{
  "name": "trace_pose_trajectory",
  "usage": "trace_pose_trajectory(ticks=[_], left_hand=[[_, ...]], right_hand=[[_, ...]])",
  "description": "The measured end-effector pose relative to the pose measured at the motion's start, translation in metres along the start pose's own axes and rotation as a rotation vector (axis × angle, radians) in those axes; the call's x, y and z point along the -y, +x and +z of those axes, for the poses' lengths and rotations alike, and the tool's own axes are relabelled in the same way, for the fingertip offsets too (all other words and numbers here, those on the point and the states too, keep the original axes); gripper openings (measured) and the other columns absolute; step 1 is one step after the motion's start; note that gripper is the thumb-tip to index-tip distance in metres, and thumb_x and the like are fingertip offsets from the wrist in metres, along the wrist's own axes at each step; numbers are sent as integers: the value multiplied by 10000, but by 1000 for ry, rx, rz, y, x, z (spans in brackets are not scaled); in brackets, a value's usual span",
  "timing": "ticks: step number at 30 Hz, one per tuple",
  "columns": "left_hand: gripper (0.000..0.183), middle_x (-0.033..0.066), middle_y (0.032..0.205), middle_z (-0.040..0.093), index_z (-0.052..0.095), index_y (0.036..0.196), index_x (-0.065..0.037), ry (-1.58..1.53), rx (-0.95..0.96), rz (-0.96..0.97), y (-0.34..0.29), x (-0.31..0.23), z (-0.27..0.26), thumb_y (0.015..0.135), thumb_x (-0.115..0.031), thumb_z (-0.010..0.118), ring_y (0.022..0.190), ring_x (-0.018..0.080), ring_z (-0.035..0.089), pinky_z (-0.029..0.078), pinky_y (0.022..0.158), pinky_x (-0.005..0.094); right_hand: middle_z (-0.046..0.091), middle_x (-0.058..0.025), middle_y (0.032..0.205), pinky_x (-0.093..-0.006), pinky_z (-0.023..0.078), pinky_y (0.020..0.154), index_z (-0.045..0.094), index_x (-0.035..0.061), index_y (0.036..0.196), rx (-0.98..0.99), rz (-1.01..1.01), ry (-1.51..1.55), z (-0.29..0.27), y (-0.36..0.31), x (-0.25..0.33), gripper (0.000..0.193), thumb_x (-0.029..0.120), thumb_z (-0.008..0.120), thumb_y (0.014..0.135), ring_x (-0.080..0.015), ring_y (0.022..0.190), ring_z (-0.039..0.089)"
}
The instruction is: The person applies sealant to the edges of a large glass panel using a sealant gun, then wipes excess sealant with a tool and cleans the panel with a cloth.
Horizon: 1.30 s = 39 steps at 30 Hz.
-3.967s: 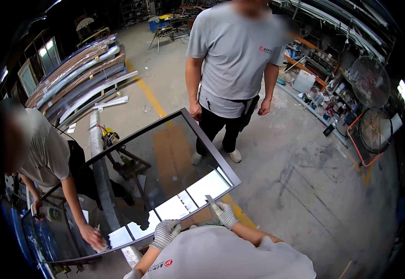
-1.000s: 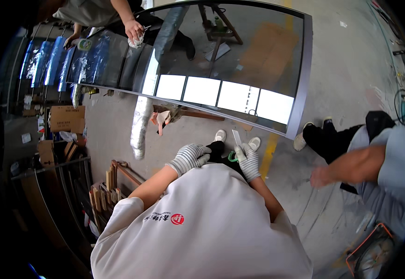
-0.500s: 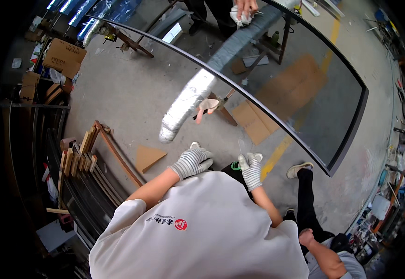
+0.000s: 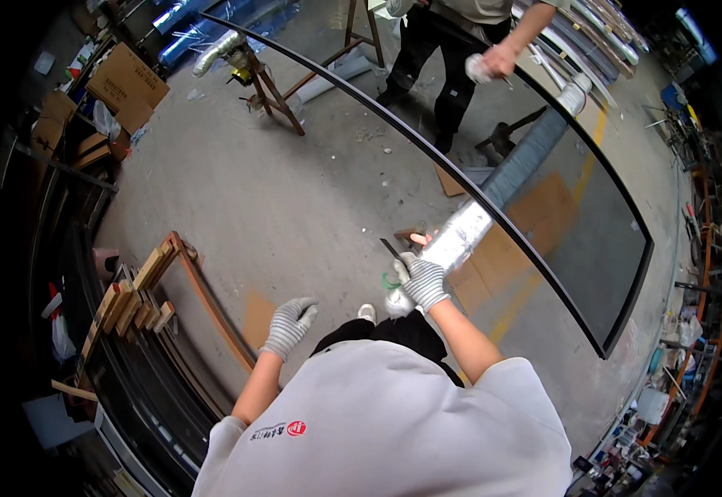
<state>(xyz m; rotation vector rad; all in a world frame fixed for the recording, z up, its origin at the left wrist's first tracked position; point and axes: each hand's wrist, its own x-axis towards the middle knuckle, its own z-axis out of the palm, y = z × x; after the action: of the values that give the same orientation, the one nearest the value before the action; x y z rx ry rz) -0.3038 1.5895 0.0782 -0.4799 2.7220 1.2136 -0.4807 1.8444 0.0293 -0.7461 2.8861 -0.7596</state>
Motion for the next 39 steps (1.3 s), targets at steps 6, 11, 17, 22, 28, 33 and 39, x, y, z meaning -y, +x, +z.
trace_pose_trajectory(ticks=[6, 11, 17, 22, 28, 33, 39], left_hand=[[244, 167, 979, 657, 655, 1009, -36, -146, 110, -149, -18, 35, -9, 850, -210, 590, 922, 297, 627, 481, 837, 342], [236, 163, 962, 662, 656, 1007, -20, -219, 256, -216, 34, 27, -21, 857, -181, 573, 888, 273, 633, 484, 817, 332], [237, 145, 943, 669, 648, 1039, -30, -17, 491, 113, 146, 6, -24, 874, -182, 569, 853, 216, 630, 486, 792, 311], [272, 174, 924, 667, 651, 1045, -51, 276, 612, 382, 229, -15, -26, 872, -243, 565, 826, 283, 648, 500, 760, 352], [244, 174, 921, 668, 657, 1018, -43, 89, 603, 307, 270, -43, -50, 875, -207, 547, 863, 271, 645, 498, 795, 337], [235, 155, 989, 652, 644, 1026, -71, 233, 864, 344, 283, -36, -73, 854, -208, 561, 951, 317, 610, 475, 855, 372], [240, 180, 881, 640, 638, 1005, -40, 200, 880, 607, 331, -25, -97, 833, -189, 560, 844, 346, 603, 474, 781, 407]], right_hand=[[625, -103, 718, -410, 464, 583, 601, 100, 840, 20, -17, 115, -2, 11, 6, 187, 276, 537, 847, -306, 634, 608], [618, -94, 695, -381, 461, 553, 591, 93, 816, 104, 38, 199, 3, 12, 4, 146, 231, 547, 838, -280, 642, 620], [603, -41, 655, -362, 446, 500, 560, 139, 797, 89, 39, 161, -2, 8, 5, 109, 241, 556, 836, -234, 562, 606], [601, -72, 713, -373, 447, 526, 552, 111, 843, 126, 74, 204, 11, 4, 4, 140, 249, 531, 850, -261, 618, 607], [601, -84, 881, -368, 473, 663, 515, 73, 996, 662, 286, 146, -43, 33, 32, 450, 189, 656, 585, -296, 811, 617], [606, -94, 851, -367, 469, 657, 536, 86, 957, 401, 336, 122, 14, 12, 20, 303, 230, 632, 709, -295, 797, 618], [596, -87, 632, -413, 446, 503, 580, 96, 806, 31, 498, -41, 28, 24, 30, 187, 273, 539, 853, -294, 555, 591]])
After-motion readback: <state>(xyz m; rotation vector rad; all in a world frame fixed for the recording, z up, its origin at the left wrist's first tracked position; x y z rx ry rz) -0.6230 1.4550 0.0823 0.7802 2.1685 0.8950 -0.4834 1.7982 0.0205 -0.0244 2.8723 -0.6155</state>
